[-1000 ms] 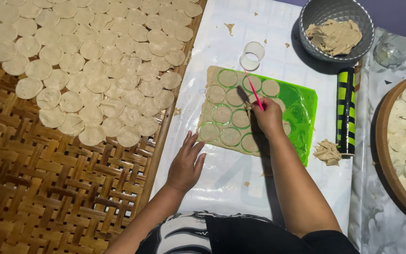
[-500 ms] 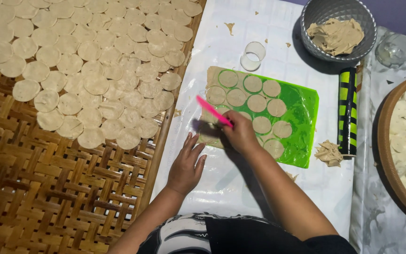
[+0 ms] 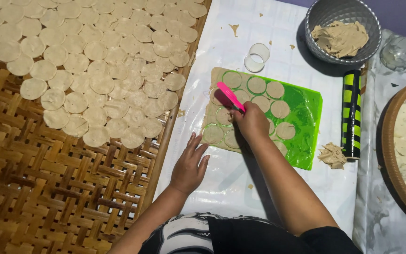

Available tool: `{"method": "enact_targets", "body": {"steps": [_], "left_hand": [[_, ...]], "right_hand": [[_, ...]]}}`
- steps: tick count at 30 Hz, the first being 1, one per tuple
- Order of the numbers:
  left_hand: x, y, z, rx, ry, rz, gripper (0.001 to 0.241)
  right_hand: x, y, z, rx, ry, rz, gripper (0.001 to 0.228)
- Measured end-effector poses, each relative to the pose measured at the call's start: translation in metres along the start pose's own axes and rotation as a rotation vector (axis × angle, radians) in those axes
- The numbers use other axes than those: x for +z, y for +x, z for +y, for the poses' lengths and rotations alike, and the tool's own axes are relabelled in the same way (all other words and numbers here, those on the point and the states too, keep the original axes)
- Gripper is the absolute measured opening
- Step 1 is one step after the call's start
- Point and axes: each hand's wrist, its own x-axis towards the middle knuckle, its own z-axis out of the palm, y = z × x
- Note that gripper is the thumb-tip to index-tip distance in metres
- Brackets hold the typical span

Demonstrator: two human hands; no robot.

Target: Cutting circular shapes out of a sheet of dough using a cutter and transferring them to a drying tray.

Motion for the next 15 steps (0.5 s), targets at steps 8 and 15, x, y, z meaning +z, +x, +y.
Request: {"method": "enact_targets", "body": {"steps": [8,15], "left_hand": [[-0.001,0.001,0.000,-0.024,0.001,-0.004,0.032],[0.009,-0.004,-0.010,-0.154,-0.017,-0.063,0.041]], "right_hand": [[0.028,0.013,0.000,-0.093,-0.007,0.012,0.021],[0.007,-0.049,-0.040,-0.376,0.261,-0.268,0.013]]}}
